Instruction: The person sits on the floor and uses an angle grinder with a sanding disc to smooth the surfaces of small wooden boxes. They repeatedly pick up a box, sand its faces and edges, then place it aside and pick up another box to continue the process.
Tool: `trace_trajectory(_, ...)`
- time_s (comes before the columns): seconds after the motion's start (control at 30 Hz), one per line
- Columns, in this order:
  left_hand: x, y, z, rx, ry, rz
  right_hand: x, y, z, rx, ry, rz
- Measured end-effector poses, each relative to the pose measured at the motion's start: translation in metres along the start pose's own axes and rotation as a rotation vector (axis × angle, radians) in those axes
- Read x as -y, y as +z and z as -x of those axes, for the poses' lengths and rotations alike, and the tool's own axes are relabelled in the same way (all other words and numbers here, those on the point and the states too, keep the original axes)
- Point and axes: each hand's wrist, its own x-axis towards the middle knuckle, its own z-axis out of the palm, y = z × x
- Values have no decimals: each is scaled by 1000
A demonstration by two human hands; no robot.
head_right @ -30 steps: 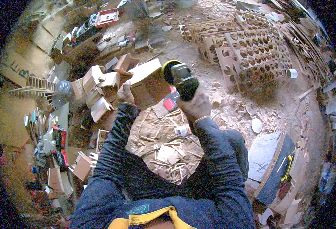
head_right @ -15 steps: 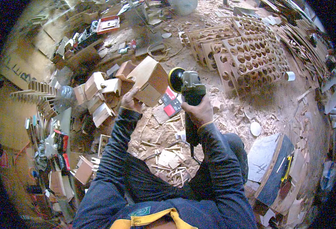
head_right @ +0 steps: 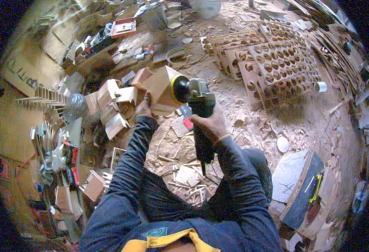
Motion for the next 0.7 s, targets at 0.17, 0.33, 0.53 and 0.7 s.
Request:
trace_trajectory(0.17,-7,6,14,148,14,134,8,4,2,-36,27,57)
trace_trajectory(0.33,-19,1,21,246,192,112,-2,-15,-11,-28,18,41)
trace_trajectory(0.53,-33,-9,16,202,-22,246,-27,-38,-15,-102,283,-21)
trace_trajectory(0.7,-32,-6,18,261,76,254,-27,-35,-12,-121,58,169)
